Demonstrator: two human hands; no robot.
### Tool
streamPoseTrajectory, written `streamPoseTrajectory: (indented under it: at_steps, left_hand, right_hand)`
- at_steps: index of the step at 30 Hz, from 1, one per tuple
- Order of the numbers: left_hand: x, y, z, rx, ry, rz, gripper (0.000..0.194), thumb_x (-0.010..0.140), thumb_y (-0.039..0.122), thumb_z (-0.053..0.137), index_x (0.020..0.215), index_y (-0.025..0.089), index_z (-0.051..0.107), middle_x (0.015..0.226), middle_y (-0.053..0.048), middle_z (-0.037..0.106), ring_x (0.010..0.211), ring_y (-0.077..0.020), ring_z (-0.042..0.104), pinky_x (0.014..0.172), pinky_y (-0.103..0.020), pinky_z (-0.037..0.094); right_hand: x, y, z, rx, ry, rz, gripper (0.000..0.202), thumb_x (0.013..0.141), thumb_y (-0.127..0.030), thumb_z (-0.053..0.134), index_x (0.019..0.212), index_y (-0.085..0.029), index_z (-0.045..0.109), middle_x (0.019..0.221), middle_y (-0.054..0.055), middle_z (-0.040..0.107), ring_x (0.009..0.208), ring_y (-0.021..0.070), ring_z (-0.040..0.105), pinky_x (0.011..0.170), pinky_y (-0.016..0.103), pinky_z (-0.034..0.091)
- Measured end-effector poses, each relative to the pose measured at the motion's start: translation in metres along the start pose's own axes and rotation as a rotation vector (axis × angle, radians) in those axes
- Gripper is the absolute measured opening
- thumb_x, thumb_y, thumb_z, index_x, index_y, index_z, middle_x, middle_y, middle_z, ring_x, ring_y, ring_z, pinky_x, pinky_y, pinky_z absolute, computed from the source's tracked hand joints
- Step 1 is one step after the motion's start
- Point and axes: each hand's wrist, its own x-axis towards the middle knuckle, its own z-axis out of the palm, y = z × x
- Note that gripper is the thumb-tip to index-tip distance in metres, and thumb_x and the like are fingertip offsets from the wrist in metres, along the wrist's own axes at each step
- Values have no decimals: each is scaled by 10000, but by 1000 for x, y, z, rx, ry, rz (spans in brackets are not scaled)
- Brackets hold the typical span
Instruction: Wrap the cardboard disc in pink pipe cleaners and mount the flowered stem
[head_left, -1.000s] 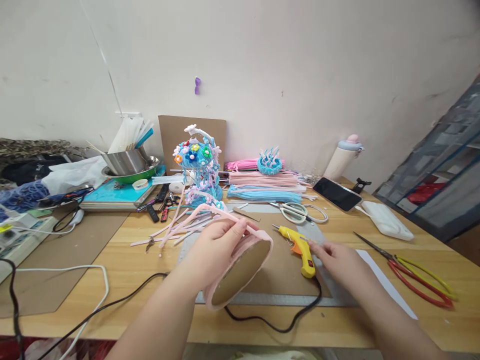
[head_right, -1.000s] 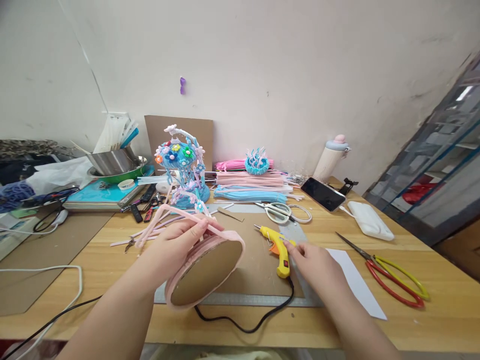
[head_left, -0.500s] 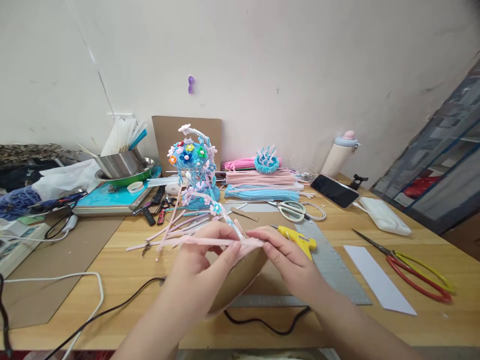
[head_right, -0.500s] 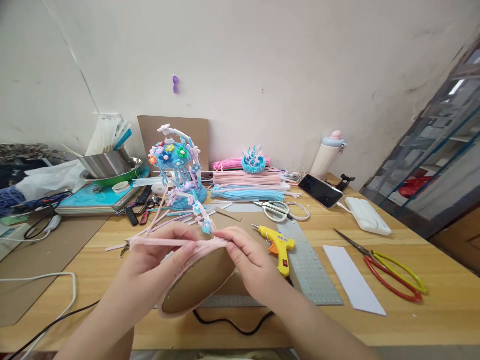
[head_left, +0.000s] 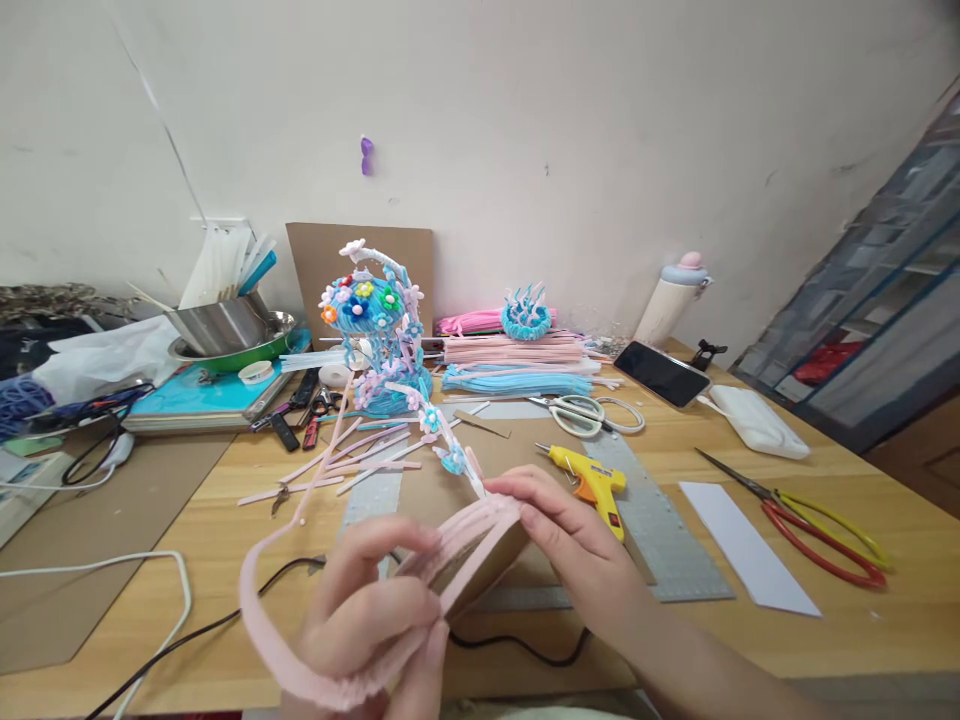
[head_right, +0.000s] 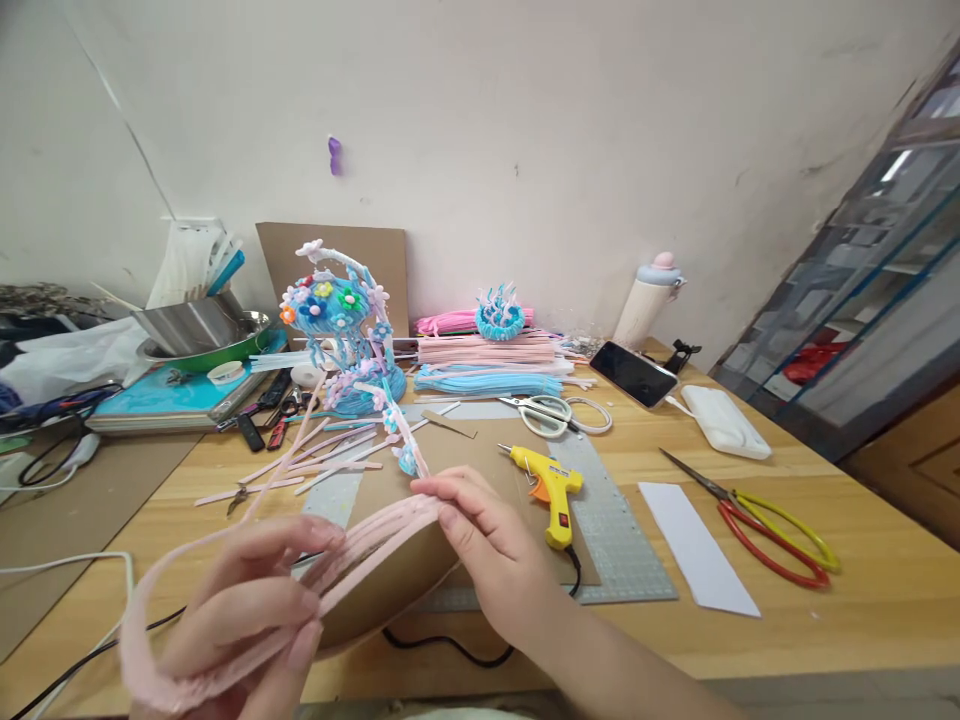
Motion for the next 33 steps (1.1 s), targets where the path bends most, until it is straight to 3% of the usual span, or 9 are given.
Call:
streamPoseTrajectory:
  at_steps: [4, 13, 25, 29, 33]
  left_hand:
    - [-10, -7, -3, -38, 28, 63, 206, 773, 85, 594, 822, 282, 629, 972, -55, 637, 935, -239, 647, 837, -416, 591]
    - [-27, -13, 11, -84, 287, 26, 95, 796, 176, 646, 793, 270, 645, 932, -29, 603, 872, -213, 636, 796, -412, 609]
    - [-23, -15, 14, -82, 254, 124, 162, 871, 110, 554, 876, 249, 637, 970, -34, 552, 933, -211, 594, 815, -426, 617]
    - [-23, -17, 17, -111, 293, 208, 210, 853, -8, 522, 882, 179, 614, 1009, -49, 551, 928, -202, 565, 806, -444, 605]
    - [-27, -20, 16, -133, 253, 212, 222, 868, -16, 496, 908, 170, 610, 1034, -55, 537, 972, -223, 556, 824, -474, 585]
  right_hand:
    - [-1, 4, 0, 6, 16, -4, 260, 982, -293, 466, 1150, -328, 662, 1143, 19, 612, 1121, 193, 546, 998, 310, 419]
    - [-2, 9, -1, 26, 34, -9, 250, 963, -295, 496, 1143, -329, 666, 1135, 19, 612, 1099, 198, 547, 972, 302, 426]
    - [-2, 4, -1, 25, 26, 16, 187, 972, -298, 492, 1069, -324, 650, 1061, -12, 594, 1037, 152, 539, 930, 231, 408]
    - [2, -5, -4, -6, -52, 0, 190, 970, -292, 483, 1083, -304, 636, 1077, -2, 594, 1060, 161, 536, 938, 239, 398]
    - [5, -12, -4, -46, -113, -64, 196, 961, -281, 507, 1106, -290, 640, 1074, 9, 587, 1050, 159, 538, 935, 246, 394]
